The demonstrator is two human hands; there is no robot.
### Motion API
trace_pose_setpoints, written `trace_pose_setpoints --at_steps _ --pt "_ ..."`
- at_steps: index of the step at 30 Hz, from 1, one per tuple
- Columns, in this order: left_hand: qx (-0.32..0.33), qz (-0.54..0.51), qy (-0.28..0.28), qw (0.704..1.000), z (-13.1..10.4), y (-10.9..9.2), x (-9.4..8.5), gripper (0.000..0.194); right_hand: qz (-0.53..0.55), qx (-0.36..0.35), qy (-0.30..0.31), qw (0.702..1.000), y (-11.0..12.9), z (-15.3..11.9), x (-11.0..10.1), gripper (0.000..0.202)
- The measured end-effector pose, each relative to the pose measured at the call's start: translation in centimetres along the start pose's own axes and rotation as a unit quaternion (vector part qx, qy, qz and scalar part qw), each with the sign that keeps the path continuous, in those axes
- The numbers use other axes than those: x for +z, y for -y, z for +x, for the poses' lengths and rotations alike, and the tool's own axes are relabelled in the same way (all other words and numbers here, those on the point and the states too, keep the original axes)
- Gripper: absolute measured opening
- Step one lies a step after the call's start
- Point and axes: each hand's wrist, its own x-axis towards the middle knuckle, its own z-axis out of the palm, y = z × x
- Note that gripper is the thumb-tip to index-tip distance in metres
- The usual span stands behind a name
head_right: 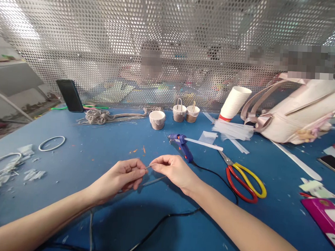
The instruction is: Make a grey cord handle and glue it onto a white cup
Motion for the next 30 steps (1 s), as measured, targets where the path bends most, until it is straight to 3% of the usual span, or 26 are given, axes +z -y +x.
trace_pose_setpoints --at_steps 12,20,30 --pt "-0.019 -0.046 0.048 0.998 0.02 0.13 -0.18 0.027 0.007 -0.002 0.024 1.0 0.18 -0.36 0.21 0.017" --pt "-0.075 -0.106 0.05 0.99 0.11 0.05 -0.1 0.03 0.02 -0.004 0.017 1.0 0.31 -0.51 0.48 0.016" --pt "-0.04 -0.114 0.031 0.992 -0.03 -0.04 0.21 0.026 -0.013 -0.036 0.003 0.999 0.21 -0.75 0.8 0.012"
